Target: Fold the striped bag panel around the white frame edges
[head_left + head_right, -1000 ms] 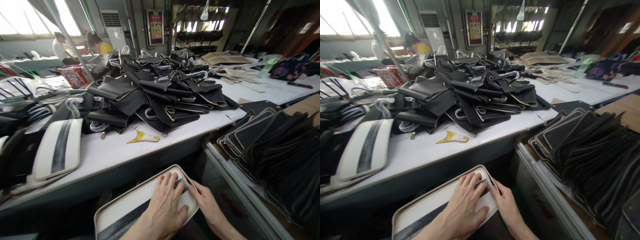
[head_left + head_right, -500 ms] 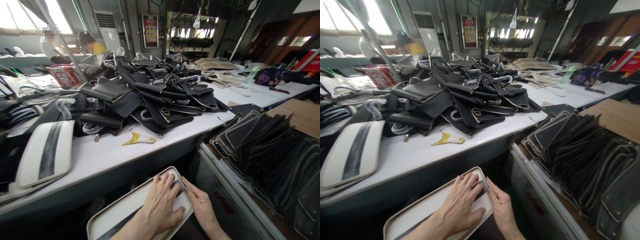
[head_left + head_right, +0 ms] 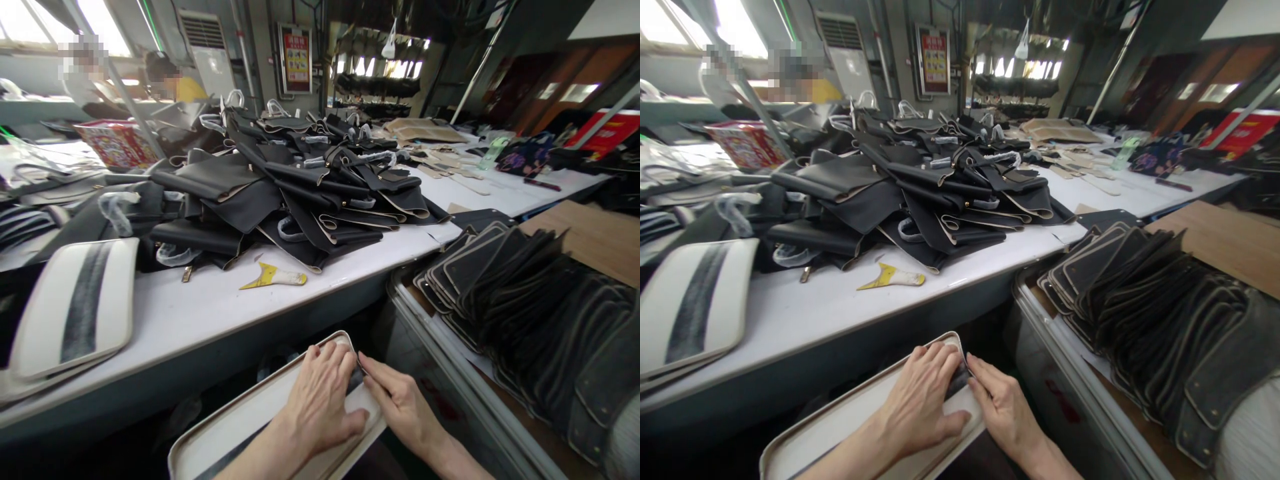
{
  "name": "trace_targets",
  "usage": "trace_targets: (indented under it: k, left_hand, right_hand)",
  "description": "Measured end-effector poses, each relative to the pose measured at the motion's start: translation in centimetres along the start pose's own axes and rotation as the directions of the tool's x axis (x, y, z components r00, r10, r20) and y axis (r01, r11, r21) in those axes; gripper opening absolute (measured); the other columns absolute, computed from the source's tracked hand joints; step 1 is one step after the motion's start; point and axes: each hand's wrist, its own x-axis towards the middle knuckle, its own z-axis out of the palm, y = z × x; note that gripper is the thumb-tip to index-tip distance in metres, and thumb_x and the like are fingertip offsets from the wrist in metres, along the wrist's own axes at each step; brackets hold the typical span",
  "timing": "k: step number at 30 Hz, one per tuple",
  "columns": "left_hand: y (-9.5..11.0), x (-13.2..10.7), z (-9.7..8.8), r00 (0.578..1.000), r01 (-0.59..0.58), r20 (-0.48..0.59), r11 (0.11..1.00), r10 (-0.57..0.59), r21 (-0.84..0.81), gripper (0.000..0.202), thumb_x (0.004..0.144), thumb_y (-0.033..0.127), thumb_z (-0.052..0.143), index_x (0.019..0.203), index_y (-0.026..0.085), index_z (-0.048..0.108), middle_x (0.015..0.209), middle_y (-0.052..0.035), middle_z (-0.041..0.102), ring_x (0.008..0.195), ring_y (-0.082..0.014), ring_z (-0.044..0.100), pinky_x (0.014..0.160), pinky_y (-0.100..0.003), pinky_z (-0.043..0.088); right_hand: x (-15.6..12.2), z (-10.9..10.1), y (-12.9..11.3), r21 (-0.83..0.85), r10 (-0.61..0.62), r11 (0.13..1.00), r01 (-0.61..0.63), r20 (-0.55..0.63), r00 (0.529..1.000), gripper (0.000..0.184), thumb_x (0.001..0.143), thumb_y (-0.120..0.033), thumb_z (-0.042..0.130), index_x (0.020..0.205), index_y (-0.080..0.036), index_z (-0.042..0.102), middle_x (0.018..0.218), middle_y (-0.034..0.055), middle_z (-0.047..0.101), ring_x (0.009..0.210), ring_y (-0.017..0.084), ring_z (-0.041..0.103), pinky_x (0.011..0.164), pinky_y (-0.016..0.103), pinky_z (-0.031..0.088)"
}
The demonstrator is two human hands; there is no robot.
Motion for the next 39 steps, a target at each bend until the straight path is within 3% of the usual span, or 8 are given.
trace_targets:
  k: [9, 12, 15, 18, 23, 31, 36, 39]
  left_hand:
    - [0.4, -0.4, 0.2, 0.999, -0.043, 0.018, 0.997, 0.042, 0.067, 0.065, 0.075, 0.047, 0.066, 0.133, 0.025, 0.048, 0.126, -0.0064, 0.056, 0.117, -0.0275, 0.047, 0.098, -0.045, 0.039]
    - [0.4, -1.0, 0.8, 0.999, -0.051, 0.015, 0.996, 0.05, 0.078, 0.063, 0.081, 0.048, 0.062, 0.137, 0.025, 0.045, 0.134, -0.0077, 0.052, 0.124, -0.0293, 0.043, 0.105, -0.048, 0.034]
    - [0.4, -1.5, 1.1, 0.998, -0.056, 0.018, 0.995, 0.055, 0.086, 0.062, 0.086, 0.05, 0.056, 0.141, 0.024, 0.042, 0.139, -0.009, 0.049, 0.128, -0.0312, 0.04, 0.108, -0.053, 0.031]
    - [0.5, -1.7, 1.0, 0.999, -0.047, 0.001, 0.996, 0.047, 0.081, 0.061, 0.087, 0.051, 0.056, 0.139, 0.023, 0.044, 0.138, -0.0096, 0.049, 0.127, -0.0316, 0.04, 0.106, -0.054, 0.033]
    - [0.4, -1.7, 0.8, 0.998, -0.017, -0.067, 1.0, 0.017, -0.003, 0.053, 0.079, 0.046, 0.066, 0.127, 0.026, 0.054, 0.132, -0.0066, 0.054, 0.122, -0.0303, 0.045, 0.105, -0.052, 0.035]
    - [-2.3, -3.7, -1.3, 0.986, 0.063, -0.119, 0.928, -0.113, -0.366, 0.029, 0.087, 0.022, 0.058, 0.113, 0.029, 0.065, 0.133, -0.0011, 0.054, 0.118, -0.0176, 0.053, 0.102, -0.03, 0.041]
    - [-5.6, -7.2, -3.6, 0.869, 0.37, -0.257, 0.901, -0.422, -0.227, 0.021, 0.08, 0.013, 0.057, 0.098, 0.023, 0.061, 0.108, -0.0027, 0.061, 0.103, -0.0208, 0.053, 0.093, -0.036, 0.041]
    - [-7.5, -7.9, -3.7, 0.815, 0.511, -0.226, 0.846, -0.533, -0.151, 0.02, 0.074, 0.015, 0.057, 0.093, 0.022, 0.058, 0.1, -0.0025, 0.062, 0.098, -0.0221, 0.054, 0.088, -0.038, 0.04]
  right_hand:
    - [-0.7, -0.2, -1.1, -0.53, -0.18, 0.817, 0.229, 0.144, 0.973, 0.045, 0.101, -0.025, 0.035, 0.134, -0.001, 0.055, 0.134, 0.0236, 0.058, 0.123, 0.035, 0.056, 0.102, 0.05, 0.051]
    - [-1.0, -0.4, -1.8, -0.357, -0.093, 0.927, 0.116, 0.082, 0.992, 0.046, 0.098, -0.027, 0.039, 0.132, -0.003, 0.058, 0.134, 0.0244, 0.057, 0.125, 0.038, 0.052, 0.106, 0.054, 0.044]
    - [0.1, -1.3, -2.2, -0.04, 0.065, 0.997, -0.063, 0.044, 0.997, 0.036, 0.095, -0.035, 0.046, 0.104, -0.016, 0.075, 0.122, 0.0163, 0.066, 0.114, 0.033, 0.058, 0.103, 0.049, 0.043]
    - [2.3, -2.2, -1.2, 0.117, 0.199, 0.971, -0.207, 0.075, 0.977, 0.032, 0.089, -0.042, 0.055, 0.071, -0.019, 0.07, 0.087, 0.0081, 0.069, 0.085, 0.024, 0.064, 0.08, 0.036, 0.052]
    - [5.1, -2.0, 1.2, 0.3, 0.346, 0.853, -0.426, 0.287, 0.893, 0.035, 0.075, -0.048, 0.068, 0.071, -0.019, 0.05, 0.063, -0.0046, 0.049, 0.058, 0.011, 0.048, 0.052, 0.023, 0.043]
    - [7.1, -2.6, 0.4, 0.214, 0.367, 0.822, -0.528, 0.509, 0.779, 0.032, 0.071, -0.039, 0.071, 0.071, -0.02, 0.046, 0.065, -0.0046, 0.049, 0.061, 0.011, 0.047, 0.048, 0.019, 0.039]
    - [9.2, -3.0, 0.4, 0.094, 0.409, 0.82, -0.565, 0.593, 0.694, 0.028, 0.064, -0.028, 0.072, 0.068, -0.02, 0.045, 0.063, -0.0033, 0.051, 0.063, 0.016, 0.053, 0.047, 0.023, 0.045]
    - [10.4, -2.9, 1.1, 0.055, 0.397, 0.83, -0.556, 0.641, 0.657, 0.031, 0.06, -0.026, 0.074, 0.067, -0.02, 0.044, 0.061, -0.0043, 0.051, 0.06, 0.014, 0.051, 0.048, 0.024, 0.044]
